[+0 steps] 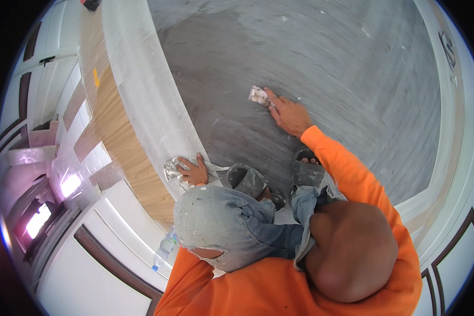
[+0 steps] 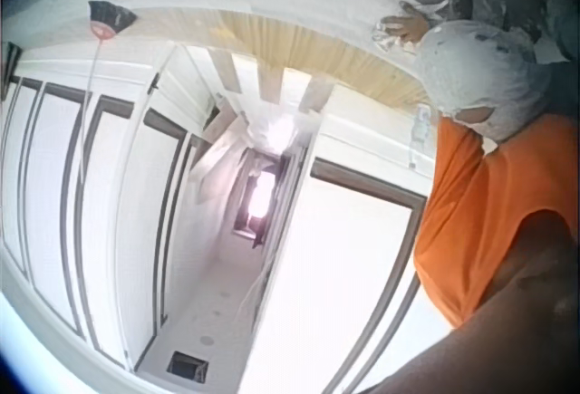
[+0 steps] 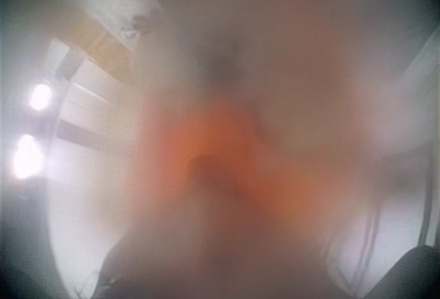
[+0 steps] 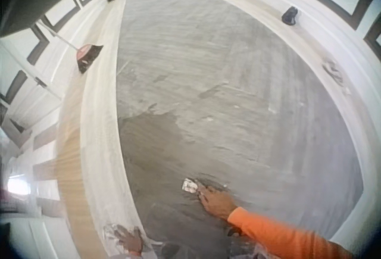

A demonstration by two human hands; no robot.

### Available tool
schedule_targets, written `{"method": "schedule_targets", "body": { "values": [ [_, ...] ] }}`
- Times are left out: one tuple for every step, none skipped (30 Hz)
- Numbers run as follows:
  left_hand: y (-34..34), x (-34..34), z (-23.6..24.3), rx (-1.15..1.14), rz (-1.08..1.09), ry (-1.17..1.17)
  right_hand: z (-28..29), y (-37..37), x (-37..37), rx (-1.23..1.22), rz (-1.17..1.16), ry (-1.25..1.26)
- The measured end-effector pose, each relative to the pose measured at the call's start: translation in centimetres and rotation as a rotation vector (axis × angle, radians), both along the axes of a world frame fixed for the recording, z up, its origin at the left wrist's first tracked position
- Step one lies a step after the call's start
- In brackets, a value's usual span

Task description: The person kneels on the floor and applies grout between tiles using a putty knife, then wipes the surface with a cloth. The person moves along the floor, repeating the application and wiping process across multiple tile sections.

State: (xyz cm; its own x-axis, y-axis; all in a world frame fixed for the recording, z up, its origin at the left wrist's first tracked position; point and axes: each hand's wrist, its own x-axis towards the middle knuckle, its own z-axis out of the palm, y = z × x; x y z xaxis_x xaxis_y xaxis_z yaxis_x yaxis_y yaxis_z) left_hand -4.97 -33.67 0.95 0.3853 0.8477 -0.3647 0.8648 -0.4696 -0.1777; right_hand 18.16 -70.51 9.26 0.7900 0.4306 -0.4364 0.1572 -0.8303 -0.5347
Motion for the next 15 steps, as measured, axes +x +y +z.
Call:
{"method": "schedule_targets", "body": {
  "values": [
    [-0.3, 0.2, -0.4, -0.032, 0.001, 0.009, -0.3, -0.2, 0.0, 0.034, -0.095, -0.038],
    [0.1, 0.3, -0.5, -0.068, -0.007, -0.017, -1.0, -0.6, -0.1, 0.067, -0.190, -0.076],
    [0.6, 0.2, -0.3, -0.072, 0.000, -0.002, -1.0, -0.2, 0.1, 0.116, -0.279, -0.113],
    [1.0, 0.1, -0.3, -0.076, 0.006, 0.014, -0.9, -0.1, 0.2, 0.074, -0.159, -0.093],
    [1.4, 0.1, -0.3, -0.082, 0.010, 0.030, -0.7, -0.1, 0.3, 0.031, -0.041, -0.074],
    [1.2, 0.4, -0.3, -0.093, 0.021, 0.046, -0.3, -0.4, 0.2, -0.022, 0.075, -0.051],
    [1.2, 0.8, -0.3, -0.105, 0.030, 0.063, -0.6, -0.7, 0.1, -0.001, -0.001, -0.074],
    [0.9, 1.1, -0.3, -0.117, 0.037, 0.080, -1.2, -1.0, 0.1, 0.020, -0.079, -0.098],
    [1.2, 1.2, -0.3, -0.127, 0.054, 0.105, -1.2, -0.6, 0.2, 0.052, -0.164, -0.123],
    [1.5, 1.3, -0.4, -0.138, 0.070, 0.131, -1.0, -0.5, 0.2, 0.029, -0.092, -0.118],
    [1.7, 1.5, -0.4, -0.148, 0.084, 0.156, -0.8, -0.5, 0.2, 0.006, -0.022, -0.113],
    [1.9, 1.5, -0.6, -0.163, 0.078, 0.165, -0.5, -0.8, 0.1, -0.023, 0.048, -0.106],
    [2.4, 1.6, -0.7, -0.178, 0.070, 0.174, -0.8, -1.0, -0.1, 0.002, -0.038, -0.127],
    [2.8, 1.8, -0.8, -0.193, 0.063, 0.182, -1.5, -1.0, -0.4, 0.027, -0.124, -0.148],
    [3.3, 1.8, -0.9, -0.210, 0.064, 0.184, -1.4, -0.6, -0.3, 0.057, -0.208, -0.170]
  ]
}}
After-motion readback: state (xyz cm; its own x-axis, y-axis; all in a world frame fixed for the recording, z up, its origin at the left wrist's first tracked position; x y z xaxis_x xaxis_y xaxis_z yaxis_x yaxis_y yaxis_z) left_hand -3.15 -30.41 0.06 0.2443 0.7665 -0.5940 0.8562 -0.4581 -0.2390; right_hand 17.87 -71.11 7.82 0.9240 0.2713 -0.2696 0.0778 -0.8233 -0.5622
